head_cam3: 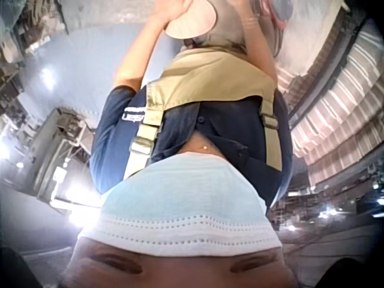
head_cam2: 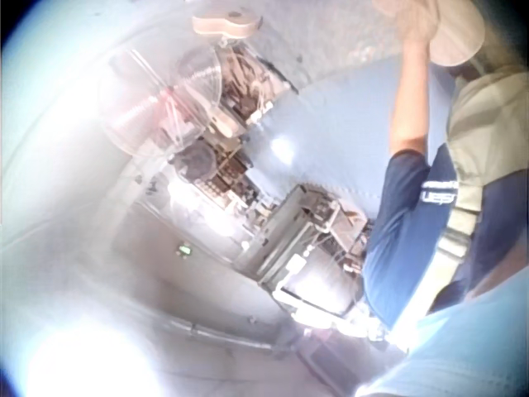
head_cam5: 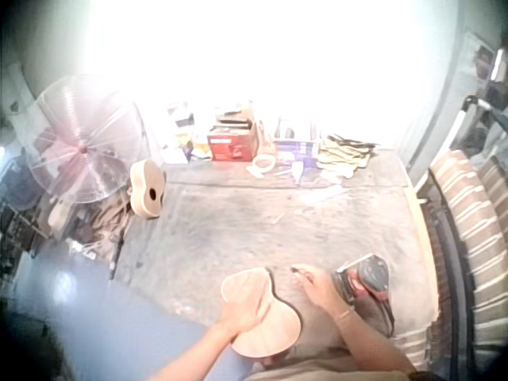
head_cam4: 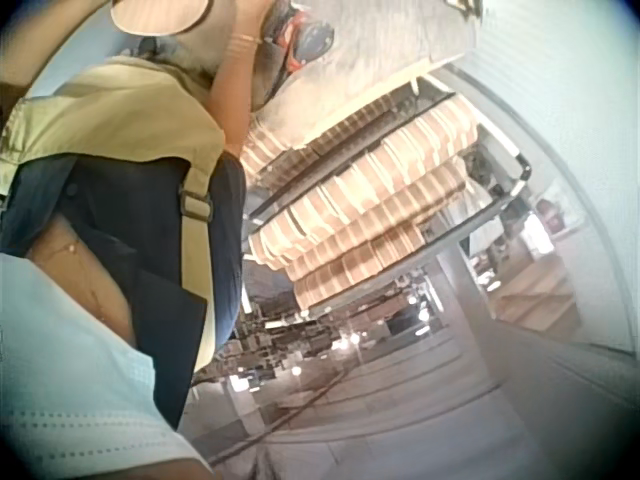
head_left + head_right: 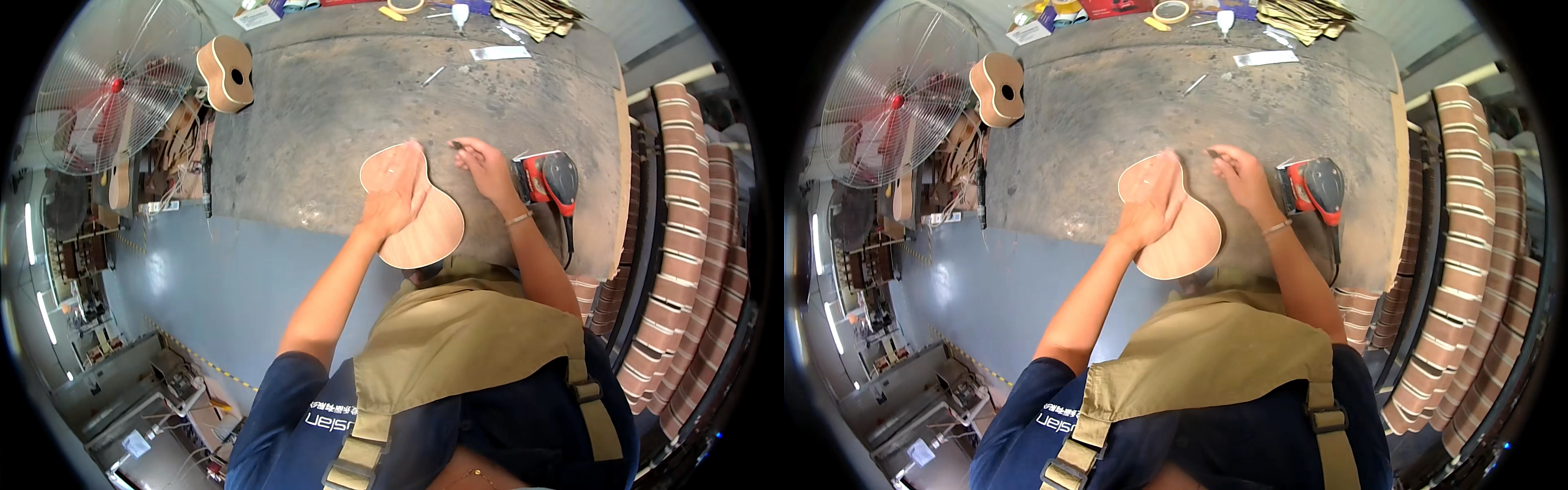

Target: The person sands the sides of a wooden instrument body and marks the edges with a tool, then checks the alignment of the wooden components at the workbench.

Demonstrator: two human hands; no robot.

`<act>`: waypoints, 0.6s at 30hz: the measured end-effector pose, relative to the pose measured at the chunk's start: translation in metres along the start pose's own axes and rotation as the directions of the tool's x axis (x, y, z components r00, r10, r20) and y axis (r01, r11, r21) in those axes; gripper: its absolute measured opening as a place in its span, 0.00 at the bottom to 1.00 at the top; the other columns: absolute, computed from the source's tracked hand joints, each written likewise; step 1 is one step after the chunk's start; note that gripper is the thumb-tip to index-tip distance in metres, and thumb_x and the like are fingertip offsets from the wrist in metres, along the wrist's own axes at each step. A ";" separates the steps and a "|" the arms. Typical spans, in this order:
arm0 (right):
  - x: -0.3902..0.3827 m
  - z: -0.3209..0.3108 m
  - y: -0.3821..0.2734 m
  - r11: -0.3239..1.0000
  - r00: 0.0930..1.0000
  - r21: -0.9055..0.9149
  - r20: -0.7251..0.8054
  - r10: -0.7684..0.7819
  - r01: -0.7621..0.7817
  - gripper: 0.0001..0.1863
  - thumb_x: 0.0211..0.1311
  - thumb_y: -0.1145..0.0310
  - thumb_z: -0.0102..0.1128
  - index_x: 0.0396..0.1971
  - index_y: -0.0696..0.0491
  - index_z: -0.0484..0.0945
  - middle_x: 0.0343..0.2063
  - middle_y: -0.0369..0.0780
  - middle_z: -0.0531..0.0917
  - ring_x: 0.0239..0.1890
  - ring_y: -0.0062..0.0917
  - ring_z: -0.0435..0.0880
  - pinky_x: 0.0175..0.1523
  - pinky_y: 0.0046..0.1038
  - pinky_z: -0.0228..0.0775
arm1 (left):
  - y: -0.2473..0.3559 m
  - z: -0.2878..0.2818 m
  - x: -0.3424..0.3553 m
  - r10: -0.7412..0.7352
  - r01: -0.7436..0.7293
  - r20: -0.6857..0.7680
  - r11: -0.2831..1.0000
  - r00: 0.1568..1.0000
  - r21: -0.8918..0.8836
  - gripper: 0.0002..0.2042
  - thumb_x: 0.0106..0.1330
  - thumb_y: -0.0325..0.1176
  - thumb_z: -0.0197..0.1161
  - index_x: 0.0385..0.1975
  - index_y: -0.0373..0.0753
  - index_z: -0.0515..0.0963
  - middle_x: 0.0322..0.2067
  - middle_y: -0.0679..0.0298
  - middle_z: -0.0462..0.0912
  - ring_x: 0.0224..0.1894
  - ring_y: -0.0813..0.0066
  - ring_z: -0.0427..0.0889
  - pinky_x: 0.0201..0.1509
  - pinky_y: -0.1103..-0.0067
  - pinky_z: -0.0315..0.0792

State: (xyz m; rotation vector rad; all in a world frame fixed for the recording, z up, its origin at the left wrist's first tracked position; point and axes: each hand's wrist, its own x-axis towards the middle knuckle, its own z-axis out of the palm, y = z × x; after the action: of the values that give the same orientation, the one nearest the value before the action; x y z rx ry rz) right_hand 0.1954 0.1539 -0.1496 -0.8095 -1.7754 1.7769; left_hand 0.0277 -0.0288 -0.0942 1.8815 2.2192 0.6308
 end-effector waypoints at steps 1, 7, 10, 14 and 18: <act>0.016 0.007 -0.003 0.999 0.997 0.012 0.062 -0.044 0.044 0.12 0.74 0.74 0.61 0.52 0.59 0.86 0.36 0.38 0.89 0.37 0.18 0.85 0.45 0.23 0.78 | -0.004 0.004 0.003 -0.098 0.098 -0.086 0.995 0.992 0.002 0.27 0.79 0.37 0.53 0.76 0.35 0.65 0.76 0.49 0.65 0.79 0.50 0.62 0.84 0.57 0.52; 0.089 0.042 -0.027 0.916 0.861 -0.218 0.466 -0.205 0.336 0.12 0.72 0.71 0.65 0.51 0.56 0.89 0.39 0.39 0.86 0.40 0.27 0.84 0.48 0.27 0.75 | -0.018 0.011 0.009 -0.297 0.301 -0.157 0.954 0.942 0.002 0.24 0.79 0.33 0.52 0.72 0.32 0.68 0.68 0.46 0.75 0.73 0.48 0.71 0.77 0.57 0.59; 0.097 0.048 -0.011 0.938 0.829 -0.149 0.525 -0.194 0.313 0.12 0.71 0.70 0.66 0.50 0.53 0.90 0.36 0.40 0.84 0.39 0.29 0.83 0.47 0.28 0.73 | -0.019 0.016 0.010 -0.307 0.309 -0.196 0.951 0.931 -0.020 0.23 0.79 0.32 0.53 0.70 0.32 0.70 0.64 0.46 0.77 0.70 0.47 0.73 0.74 0.57 0.62; 0.071 0.035 0.008 0.929 0.886 -0.262 0.448 -0.122 0.261 0.12 0.72 0.70 0.65 0.51 0.53 0.90 0.35 0.38 0.82 0.38 0.25 0.79 0.47 0.26 0.70 | -0.019 0.020 0.009 -0.329 0.334 -0.229 0.942 0.916 -0.015 0.21 0.79 0.31 0.52 0.69 0.34 0.72 0.61 0.45 0.79 0.66 0.47 0.76 0.72 0.57 0.64; 0.019 0.031 0.004 0.940 0.937 -0.268 0.330 -0.116 0.211 0.11 0.73 0.71 0.65 0.50 0.54 0.90 0.34 0.36 0.80 0.39 0.22 0.78 0.47 0.25 0.69 | -0.020 0.021 0.008 -0.306 0.314 -0.256 0.949 0.917 -0.011 0.20 0.79 0.31 0.52 0.68 0.33 0.72 0.59 0.46 0.80 0.63 0.46 0.77 0.70 0.57 0.65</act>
State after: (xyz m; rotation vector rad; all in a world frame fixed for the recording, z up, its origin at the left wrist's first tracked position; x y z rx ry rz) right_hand 0.1601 0.1460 -0.1557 -0.4879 -2.2882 1.6119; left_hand 0.0161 -0.0186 -0.1200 1.4780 2.6264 0.8222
